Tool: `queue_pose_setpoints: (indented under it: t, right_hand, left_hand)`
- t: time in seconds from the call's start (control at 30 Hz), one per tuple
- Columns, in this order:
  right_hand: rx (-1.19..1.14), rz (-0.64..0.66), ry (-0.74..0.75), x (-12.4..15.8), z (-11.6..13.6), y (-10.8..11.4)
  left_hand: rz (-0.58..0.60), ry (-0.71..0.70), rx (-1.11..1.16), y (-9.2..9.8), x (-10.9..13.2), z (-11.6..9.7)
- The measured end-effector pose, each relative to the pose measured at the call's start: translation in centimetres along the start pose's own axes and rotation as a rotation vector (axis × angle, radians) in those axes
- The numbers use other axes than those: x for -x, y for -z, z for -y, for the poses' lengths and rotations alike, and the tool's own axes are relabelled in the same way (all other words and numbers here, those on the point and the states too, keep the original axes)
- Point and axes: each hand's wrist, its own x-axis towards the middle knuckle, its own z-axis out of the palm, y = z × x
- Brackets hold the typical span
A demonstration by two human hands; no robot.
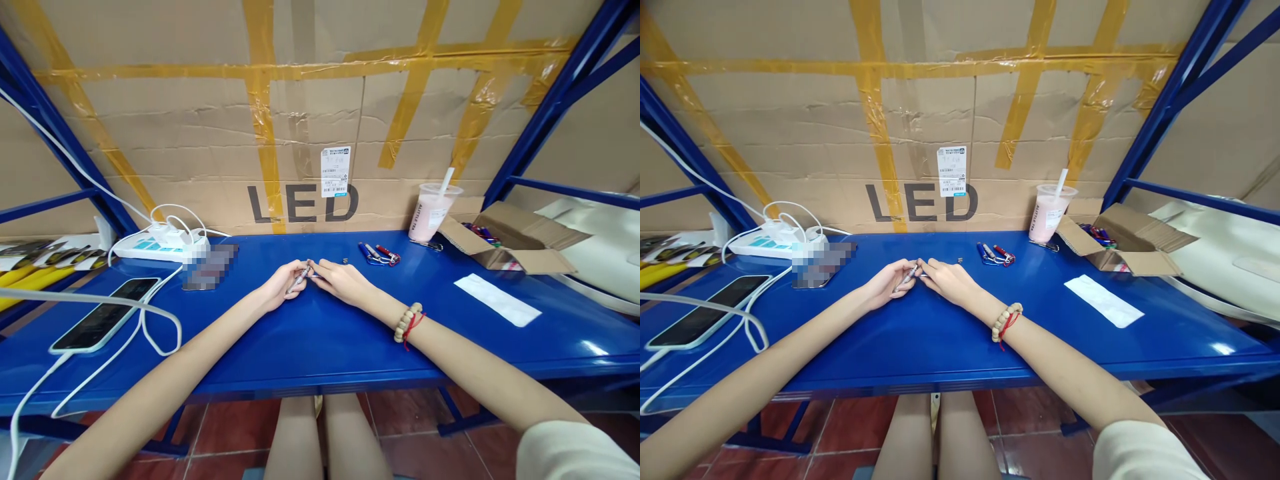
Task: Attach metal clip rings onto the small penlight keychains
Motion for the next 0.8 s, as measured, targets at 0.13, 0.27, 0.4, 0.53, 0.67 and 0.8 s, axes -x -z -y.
queue_pose_setpoints:
  t: [0.13, 0.27, 0.4, 0.53, 0.67, 0.8]
  right_hand:
    - [-0.061, -0.005, 0.043, 0.26, -0.27, 0.17]
    - [-0.039, -0.008, 0.079, 0.23, -0.56, -0.01]
    - [0.025, 0.006, 0.081, 0.03, -0.62, -0.19]
    - [0.048, -0.008, 0.087, -0.05, -0.73, -0.29]
    - [0.019, -0.037, 0.096, -0.04, -0.87, -0.39]
    - [0.034, -0.044, 0.091, -0.07, -0.73, -0.23]
  left_hand:
    - [-0.007, 0.002, -0.007, -0.01, -0.01, 0.01]
    - [0.011, 0.002, -0.012, -0.09, -0.01, 0.03]
    - [0.012, 0.003, -0.041, -0.20, 0.08, -0.01]
    - [0.022, -0.017, -0.048, -0.27, 0.17, -0.03]
    - [0.009, -0.045, -0.068, -0.32, 0.17, 0.09]
    - [-0.038, -0.067, -0.070, -0.42, 0.15, 0.27]
